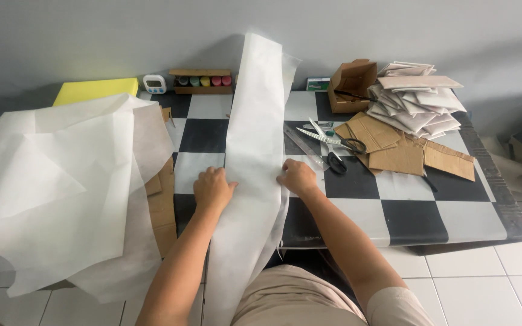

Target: Cutting thin white material with scissors and folding the pieces into rectangles

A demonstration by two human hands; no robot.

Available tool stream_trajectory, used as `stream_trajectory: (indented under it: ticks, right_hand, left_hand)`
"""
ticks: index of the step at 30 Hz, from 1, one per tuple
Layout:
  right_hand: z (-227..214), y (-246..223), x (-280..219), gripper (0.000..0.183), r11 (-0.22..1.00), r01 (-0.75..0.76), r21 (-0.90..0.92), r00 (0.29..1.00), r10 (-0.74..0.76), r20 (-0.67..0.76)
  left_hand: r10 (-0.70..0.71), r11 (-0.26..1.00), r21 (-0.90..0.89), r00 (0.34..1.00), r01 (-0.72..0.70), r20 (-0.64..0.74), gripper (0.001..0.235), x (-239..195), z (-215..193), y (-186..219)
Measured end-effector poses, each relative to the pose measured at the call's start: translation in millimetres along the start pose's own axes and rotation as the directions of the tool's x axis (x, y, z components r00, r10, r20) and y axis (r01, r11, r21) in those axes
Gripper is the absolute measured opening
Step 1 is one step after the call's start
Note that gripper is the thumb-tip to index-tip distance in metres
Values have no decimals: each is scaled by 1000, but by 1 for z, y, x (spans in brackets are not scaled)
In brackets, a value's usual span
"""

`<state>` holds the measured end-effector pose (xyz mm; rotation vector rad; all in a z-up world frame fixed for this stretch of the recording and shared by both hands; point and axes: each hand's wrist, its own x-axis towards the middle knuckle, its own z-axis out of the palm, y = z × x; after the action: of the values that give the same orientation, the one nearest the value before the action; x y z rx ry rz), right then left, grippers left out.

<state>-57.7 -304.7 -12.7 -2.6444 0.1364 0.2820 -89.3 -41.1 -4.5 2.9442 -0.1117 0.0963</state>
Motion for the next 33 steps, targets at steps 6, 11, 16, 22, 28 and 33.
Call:
stream_trajectory:
  ticks: [6,11,16,22,28,33]
  right_hand:
    - [-20,-4,-3,46,999,35,-22,998,-34,55]
    - [-36,-7,-4,36,996,84,-27,992,-81,95]
    - [-63,8,10,34,996,93,0,993,-92,71]
    - [-103,122,55,35,886,-19,-463,956,-119,-267]
    - [-127,147,52,49,935,27,-354,992,-69,-106]
    - [-120,133,35,54,881,23,-473,976,-122,-179]
  left_hand:
    - [438,899,-63,893,-433,108,67,20,-13,56]
    - [308,947,-7,900,-321,310,77,14,-5,59]
    - [281,957,-36,893,-287,351,76,12,-16,62]
    - [318,946,-58,873,-320,369,75,18,-13,58]
    - [346,938,-83,902,-336,257,74,22,11,58]
    - [289,955,-13,918,-297,271,82,17,-1,74]
